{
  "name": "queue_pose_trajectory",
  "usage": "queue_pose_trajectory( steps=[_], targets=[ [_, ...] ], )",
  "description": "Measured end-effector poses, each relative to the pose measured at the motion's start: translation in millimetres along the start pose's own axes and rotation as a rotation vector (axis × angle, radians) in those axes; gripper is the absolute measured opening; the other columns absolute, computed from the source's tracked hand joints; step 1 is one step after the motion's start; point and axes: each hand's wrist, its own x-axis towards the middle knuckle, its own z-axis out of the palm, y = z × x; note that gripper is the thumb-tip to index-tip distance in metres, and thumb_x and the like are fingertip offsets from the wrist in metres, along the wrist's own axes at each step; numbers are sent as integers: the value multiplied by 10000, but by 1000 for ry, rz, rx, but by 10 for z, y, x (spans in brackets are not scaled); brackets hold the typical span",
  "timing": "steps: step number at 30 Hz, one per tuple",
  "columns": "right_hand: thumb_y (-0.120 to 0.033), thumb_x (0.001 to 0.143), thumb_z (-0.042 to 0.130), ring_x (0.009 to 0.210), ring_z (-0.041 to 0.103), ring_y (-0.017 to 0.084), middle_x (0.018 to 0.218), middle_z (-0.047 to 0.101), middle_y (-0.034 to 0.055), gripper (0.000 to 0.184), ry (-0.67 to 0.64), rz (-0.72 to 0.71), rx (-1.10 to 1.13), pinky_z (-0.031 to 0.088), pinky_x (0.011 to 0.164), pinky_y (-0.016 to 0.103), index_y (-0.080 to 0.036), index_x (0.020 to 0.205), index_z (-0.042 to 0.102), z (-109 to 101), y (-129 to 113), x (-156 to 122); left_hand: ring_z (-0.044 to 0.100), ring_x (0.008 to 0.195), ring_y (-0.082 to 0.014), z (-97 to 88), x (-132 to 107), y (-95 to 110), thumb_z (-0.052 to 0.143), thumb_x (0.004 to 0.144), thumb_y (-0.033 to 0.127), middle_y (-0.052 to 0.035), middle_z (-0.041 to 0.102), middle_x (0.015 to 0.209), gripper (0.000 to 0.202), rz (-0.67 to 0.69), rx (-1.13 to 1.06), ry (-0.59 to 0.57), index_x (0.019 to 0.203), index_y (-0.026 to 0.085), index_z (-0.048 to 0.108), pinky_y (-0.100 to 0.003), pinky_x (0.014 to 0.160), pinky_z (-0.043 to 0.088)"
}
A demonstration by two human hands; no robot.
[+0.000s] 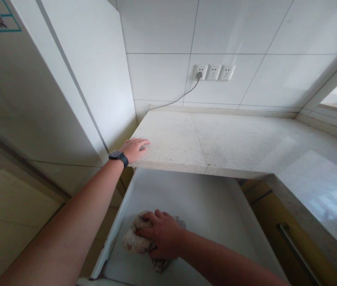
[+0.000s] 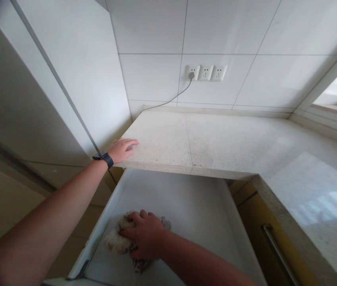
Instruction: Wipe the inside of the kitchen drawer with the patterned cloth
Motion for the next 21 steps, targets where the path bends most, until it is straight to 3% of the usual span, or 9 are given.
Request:
queue_pose_trajectory(
  steps=[15, 21],
  targets=[
    [-589, 681, 739, 1120, 492, 323, 1486, 400, 21, 796, -6, 30, 58, 498, 878, 536, -486, 1424, 473, 22, 34, 41, 522, 1261, -245, -46, -10, 32, 483, 941, 352, 65, 576, 1405, 396, -39, -18, -9, 1307, 326, 631, -446, 1087, 374],
    [-617, 695, 696, 1114, 497, 334, 1495, 384, 30, 776, 14, 16, 46, 504, 856, 563, -474, 1424, 475, 74, 63, 39, 524, 1257, -225, -35, -5, 19, 494, 931, 334, 69, 577, 1403, 395, -23, -10, -8, 1302, 323, 630, -416, 1081, 385]
  ],
)
